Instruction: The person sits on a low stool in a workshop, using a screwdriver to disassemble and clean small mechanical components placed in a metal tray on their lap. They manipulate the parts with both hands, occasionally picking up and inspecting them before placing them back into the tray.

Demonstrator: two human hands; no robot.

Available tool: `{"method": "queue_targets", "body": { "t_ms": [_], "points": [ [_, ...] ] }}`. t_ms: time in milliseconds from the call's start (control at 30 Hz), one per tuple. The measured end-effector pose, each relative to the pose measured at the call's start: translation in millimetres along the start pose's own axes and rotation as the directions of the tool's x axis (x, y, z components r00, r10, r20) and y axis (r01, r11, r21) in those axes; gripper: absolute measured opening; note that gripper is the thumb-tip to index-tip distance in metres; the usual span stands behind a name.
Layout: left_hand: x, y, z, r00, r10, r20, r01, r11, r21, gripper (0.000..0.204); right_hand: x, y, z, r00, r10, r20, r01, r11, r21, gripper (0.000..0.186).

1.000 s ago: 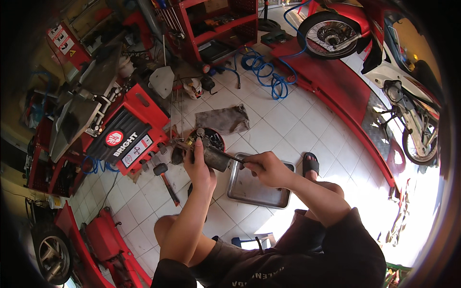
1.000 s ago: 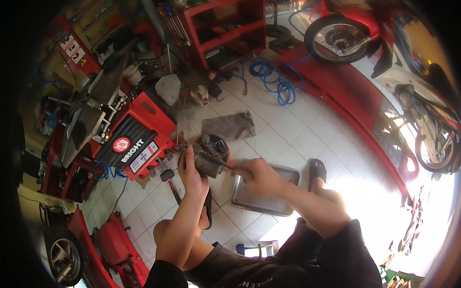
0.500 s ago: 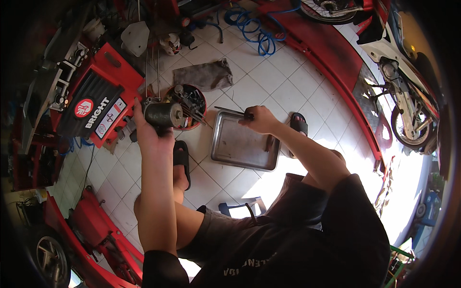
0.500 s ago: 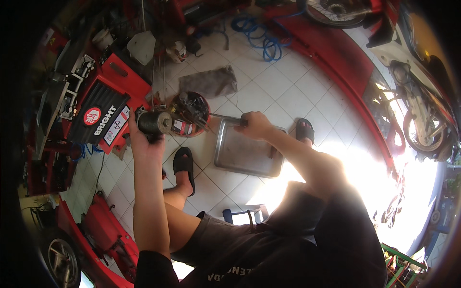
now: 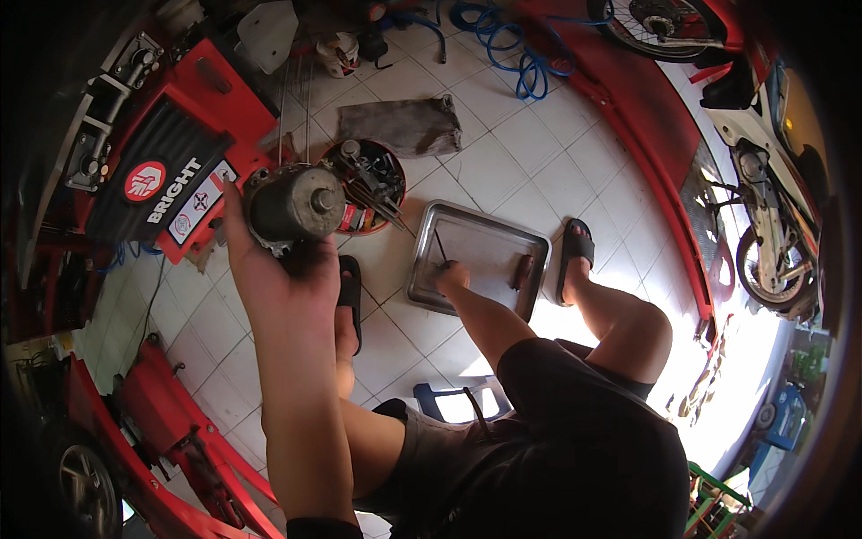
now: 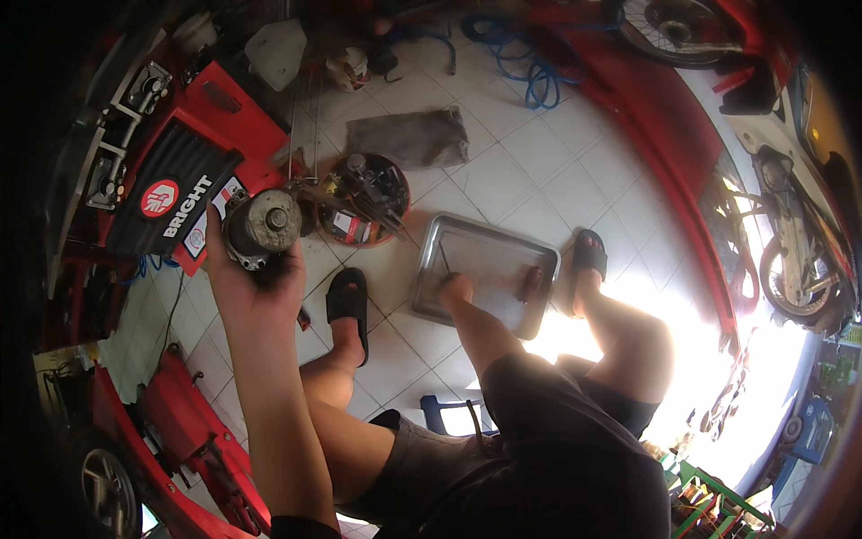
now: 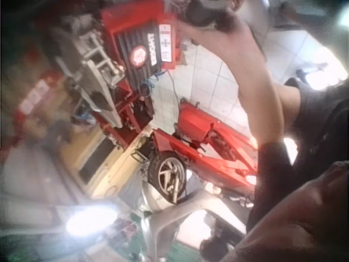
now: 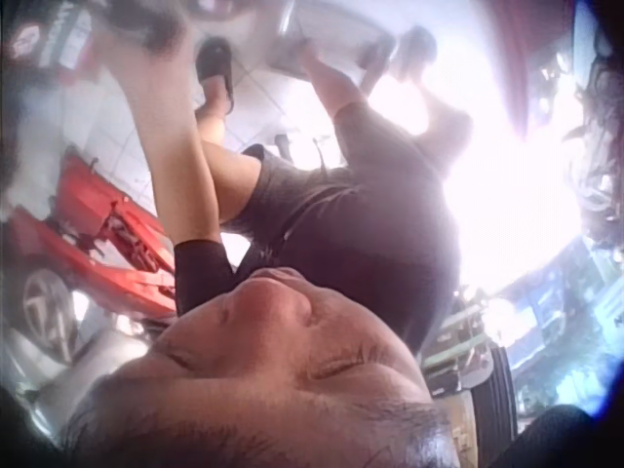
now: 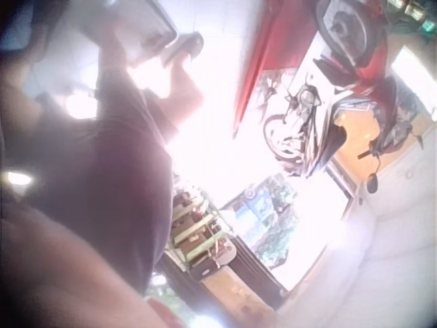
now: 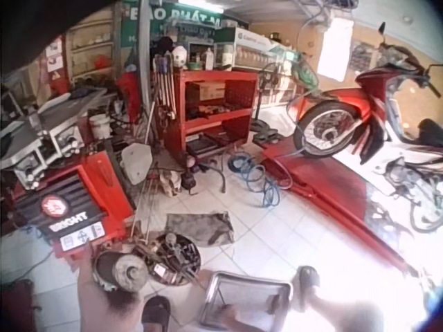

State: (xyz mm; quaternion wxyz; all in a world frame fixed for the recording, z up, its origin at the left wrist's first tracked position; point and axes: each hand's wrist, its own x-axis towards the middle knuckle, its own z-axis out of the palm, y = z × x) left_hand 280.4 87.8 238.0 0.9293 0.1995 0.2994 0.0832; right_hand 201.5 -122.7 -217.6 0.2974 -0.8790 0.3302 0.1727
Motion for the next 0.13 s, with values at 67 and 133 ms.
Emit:
{"method": "queue_targets", "body": {
  "t_ms": [67,133],
  "points": [
    [4.0,1.9,-7.7,0.999,0.042,-0.021,-0.043,0.999,-0.016,0.049,-5.5,-29.7,-8.7,0.993,0.077,0.09,-0.083,0.994,0.075,0.03],
    [1.1,-5.6,-14.0,1.0,-0.013,0.025,0.014,0.998,-0.066,0.038,-7.7,-35.5,-20.7,0.984,0.119,0.134,-0.134,0.984,0.113,0.031]
  ]
}}
